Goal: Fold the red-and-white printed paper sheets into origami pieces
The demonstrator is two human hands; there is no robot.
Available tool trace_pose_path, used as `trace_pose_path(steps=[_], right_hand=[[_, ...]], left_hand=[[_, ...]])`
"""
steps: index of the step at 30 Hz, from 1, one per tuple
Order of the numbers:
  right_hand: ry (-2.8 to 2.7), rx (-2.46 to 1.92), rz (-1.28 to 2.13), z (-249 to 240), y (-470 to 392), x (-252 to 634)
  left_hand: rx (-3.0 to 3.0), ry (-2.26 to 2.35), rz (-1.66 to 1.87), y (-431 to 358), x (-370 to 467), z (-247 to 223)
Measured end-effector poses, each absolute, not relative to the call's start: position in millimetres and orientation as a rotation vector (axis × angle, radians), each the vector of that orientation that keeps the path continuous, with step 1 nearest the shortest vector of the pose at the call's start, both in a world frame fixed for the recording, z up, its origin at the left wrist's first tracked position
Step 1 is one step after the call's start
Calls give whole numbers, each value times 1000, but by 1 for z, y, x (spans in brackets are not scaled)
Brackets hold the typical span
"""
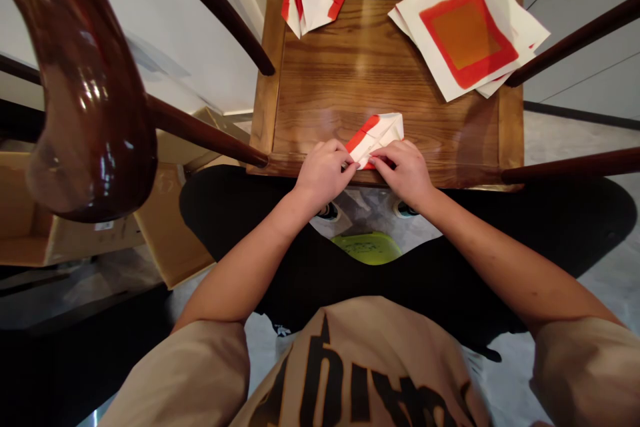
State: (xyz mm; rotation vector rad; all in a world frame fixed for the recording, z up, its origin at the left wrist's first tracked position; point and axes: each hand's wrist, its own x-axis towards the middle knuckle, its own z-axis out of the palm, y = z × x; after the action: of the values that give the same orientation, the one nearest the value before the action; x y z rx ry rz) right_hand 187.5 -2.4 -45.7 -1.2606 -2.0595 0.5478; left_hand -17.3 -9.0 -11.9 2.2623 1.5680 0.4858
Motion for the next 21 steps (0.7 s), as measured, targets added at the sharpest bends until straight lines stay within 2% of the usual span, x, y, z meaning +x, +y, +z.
trace_pose_path(steps=[13, 21], right_hand=[[-2115, -1179, 648, -34, -5, 199], [-2267, -1244, 507, -36, -9, 207]], left_hand=[[2342, 1537, 400, -8, -19, -9], [2373, 1532, 381, -11, -20, -7]])
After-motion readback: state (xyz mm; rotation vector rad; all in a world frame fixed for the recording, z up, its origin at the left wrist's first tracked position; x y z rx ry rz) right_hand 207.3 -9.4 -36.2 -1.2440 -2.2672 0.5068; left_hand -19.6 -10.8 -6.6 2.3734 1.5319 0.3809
